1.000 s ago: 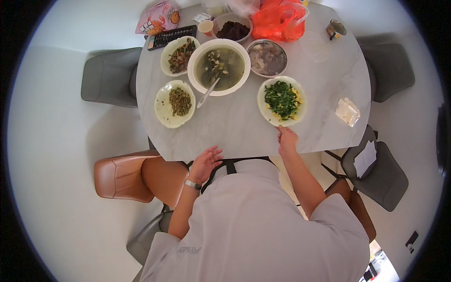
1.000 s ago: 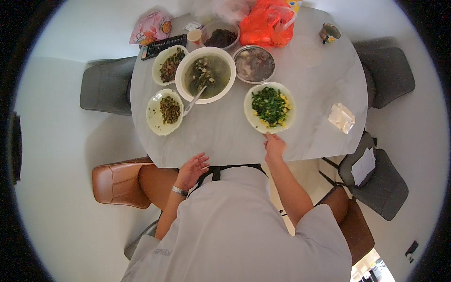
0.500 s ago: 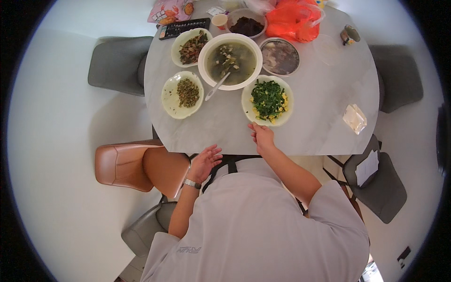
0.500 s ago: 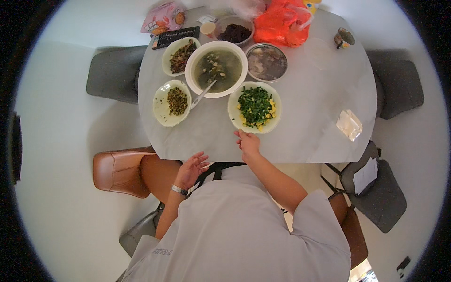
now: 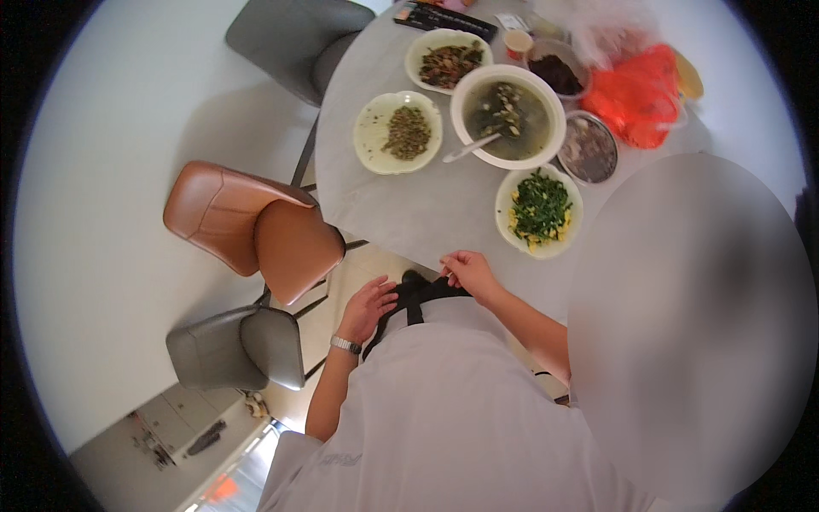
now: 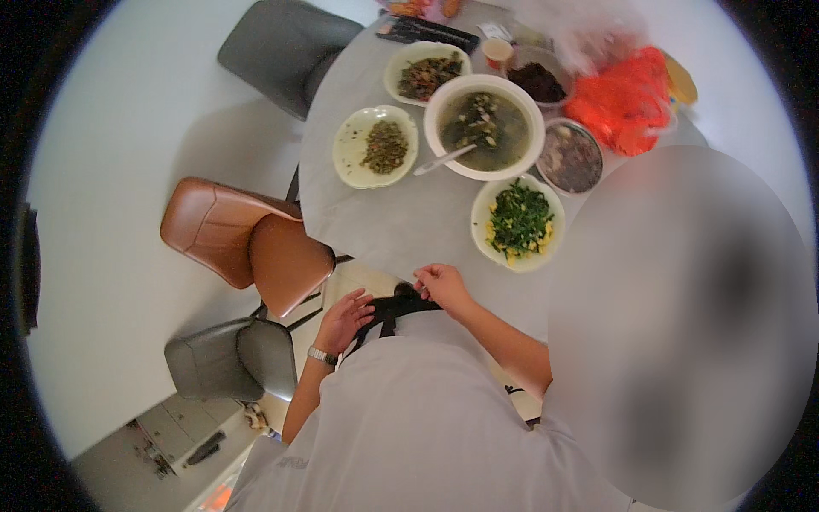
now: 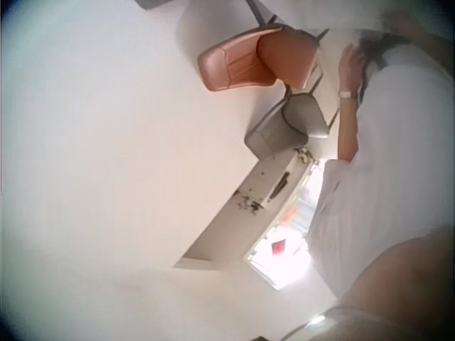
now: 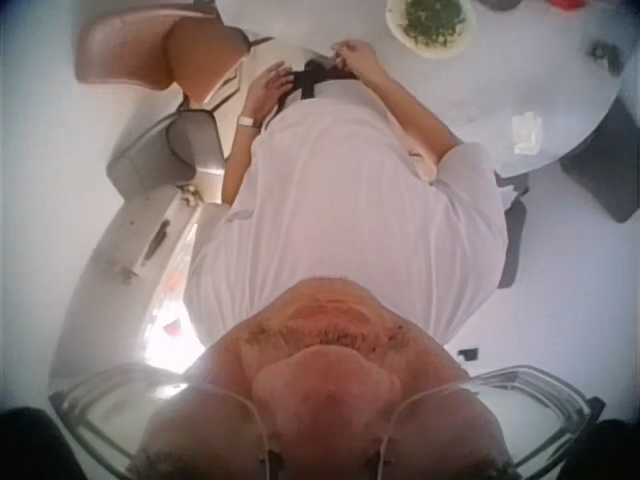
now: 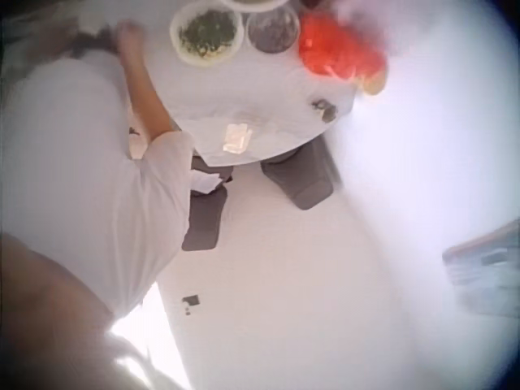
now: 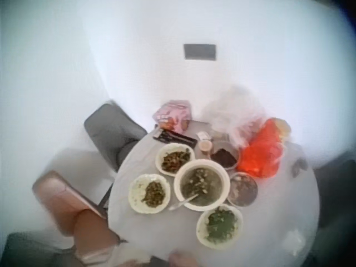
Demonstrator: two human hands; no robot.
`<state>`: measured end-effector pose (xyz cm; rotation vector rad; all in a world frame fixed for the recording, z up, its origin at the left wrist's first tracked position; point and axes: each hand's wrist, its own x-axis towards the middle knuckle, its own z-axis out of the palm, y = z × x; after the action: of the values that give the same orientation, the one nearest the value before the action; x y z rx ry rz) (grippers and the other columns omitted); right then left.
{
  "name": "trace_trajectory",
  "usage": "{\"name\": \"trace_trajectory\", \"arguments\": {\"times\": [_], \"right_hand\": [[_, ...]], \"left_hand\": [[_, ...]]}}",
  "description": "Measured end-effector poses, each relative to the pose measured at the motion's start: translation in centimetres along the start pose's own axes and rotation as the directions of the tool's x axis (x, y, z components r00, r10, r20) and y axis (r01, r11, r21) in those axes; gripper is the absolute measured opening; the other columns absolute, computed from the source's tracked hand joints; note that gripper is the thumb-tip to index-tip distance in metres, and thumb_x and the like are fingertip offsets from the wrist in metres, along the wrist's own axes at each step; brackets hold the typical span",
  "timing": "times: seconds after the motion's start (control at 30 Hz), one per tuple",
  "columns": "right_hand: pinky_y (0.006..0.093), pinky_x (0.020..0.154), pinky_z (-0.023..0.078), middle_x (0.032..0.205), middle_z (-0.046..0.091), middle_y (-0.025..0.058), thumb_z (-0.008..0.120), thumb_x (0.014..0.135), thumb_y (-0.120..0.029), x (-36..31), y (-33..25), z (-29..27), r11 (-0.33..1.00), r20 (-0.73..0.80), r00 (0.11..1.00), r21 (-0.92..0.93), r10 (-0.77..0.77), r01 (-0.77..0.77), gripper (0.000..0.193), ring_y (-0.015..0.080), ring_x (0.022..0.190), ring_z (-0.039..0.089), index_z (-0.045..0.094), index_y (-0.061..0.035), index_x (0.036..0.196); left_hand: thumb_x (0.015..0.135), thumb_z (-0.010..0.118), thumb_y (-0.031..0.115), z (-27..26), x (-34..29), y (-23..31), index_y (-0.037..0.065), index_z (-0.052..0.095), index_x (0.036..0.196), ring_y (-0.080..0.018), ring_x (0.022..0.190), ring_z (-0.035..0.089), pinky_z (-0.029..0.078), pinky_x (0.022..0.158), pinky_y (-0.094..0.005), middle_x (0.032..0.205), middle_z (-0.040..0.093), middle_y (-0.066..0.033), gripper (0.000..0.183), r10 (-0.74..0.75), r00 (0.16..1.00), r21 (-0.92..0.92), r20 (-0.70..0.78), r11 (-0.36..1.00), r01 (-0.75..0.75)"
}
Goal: The person arranges several bowls of prepared food on a dining table, then moves to the kitchen to pour a bowl of stew into a wok on the stove. They stir the contents with a spatula, rinse the empty bowl at the sink, and continue stirring the simmering stew.
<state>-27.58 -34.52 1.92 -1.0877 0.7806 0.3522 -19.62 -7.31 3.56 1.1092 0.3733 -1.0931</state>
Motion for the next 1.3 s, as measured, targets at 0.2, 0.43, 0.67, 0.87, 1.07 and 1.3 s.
{"name": "trace_trajectory", "arguments": {"times": [0.2,0.43,0.67,0.87,1.07,1.3], "right_hand": [[0.0258,0.055,0.047,0.079,0.066,0.0061,0.059,0.096,-0.025,1.3,-0.7,3.8,0.973,0.134,0.990,-0.218,-0.045,0.074,0.026,0.0115,0.060,0.058,0.066,0.0003,0.095],[0.0272,0.052,0.047,0.076,0.065,0.0074,0.058,0.096,-0.027,-1.0,4.3,8.2,0.878,0.119,0.992,-0.471,-0.030,0.083,0.029,0.0128,0.056,0.057,0.065,0.0012,0.090],[0.0305,0.053,0.048,0.068,0.065,0.0076,0.060,0.095,-0.030,-2.5,11.2,18.9,0.583,0.376,0.927,-0.752,-0.001,0.306,0.034,0.0146,0.053,0.059,0.065,0.0009,0.081],[0.0344,0.057,0.052,0.073,0.069,0.0112,0.064,0.092,-0.031,-7.7,22.7,32.6,0.409,0.630,0.771,-0.731,0.094,0.547,0.031,0.0207,0.057,0.065,0.067,-0.0004,0.086],[0.0288,0.054,0.052,0.074,0.069,0.0081,0.070,0.088,-0.015,-11.0,31.6,45.8,0.317,0.824,0.518,-0.566,0.230,0.761,0.015,0.0139,0.056,0.064,0.068,-0.0009,0.091],[0.0291,0.043,0.047,0.062,0.063,0.0057,0.065,0.094,-0.018,-13.8,41.2,64.5,0.283,0.811,0.324,-0.498,0.487,0.820,0.026,0.0115,0.047,0.058,0.061,0.0003,0.076]], "left_hand": [[0.098,0.051,0.019,-5.8,-4.8,-5.9,0.001,0.045,0.139,-0.0239,0.104,0.062,0.052,0.089,-0.0360,0.128,0.060,-0.0146,0.045,0.075,0.959,-0.068,-0.274,0.993,-0.097],[0.096,0.053,0.022,-18.2,-14.5,-23.9,0.005,0.053,0.133,-0.0202,0.089,0.066,0.055,0.074,-0.0319,0.115,0.067,-0.0128,0.041,0.030,0.713,-0.020,-0.701,0.998,-0.062],[0.095,0.051,0.024,-26.6,-25.6,-47.8,0.009,0.058,0.117,-0.0218,0.081,0.063,0.052,0.067,-0.0341,0.109,0.067,-0.0093,0.028,-0.423,0.482,-0.522,-0.767,0.849,-0.086],[0.096,0.049,0.023,-24.5,-35.2,-61.3,0.011,0.056,0.116,-0.0266,0.088,0.063,0.052,0.069,-0.0405,0.113,0.065,-0.0087,0.025,-0.608,0.447,-0.753,-0.656,0.566,-0.336],[0.095,0.049,0.021,-21.1,-36.2,-63.7,0.007,0.059,0.112,-0.0237,0.074,0.065,0.054,0.061,-0.0367,0.105,0.067,-0.0112,0.023,-0.605,0.328,-0.631,-0.725,0.394,-0.668],[0.093,0.050,0.017,-17.5,-31.1,-64.2,0.004,0.063,0.103,-0.0232,0.067,0.066,0.054,0.054,-0.0341,0.093,0.067,-0.0126,0.021,-0.702,0.396,-0.679,-0.592,0.171,-0.713]]}}
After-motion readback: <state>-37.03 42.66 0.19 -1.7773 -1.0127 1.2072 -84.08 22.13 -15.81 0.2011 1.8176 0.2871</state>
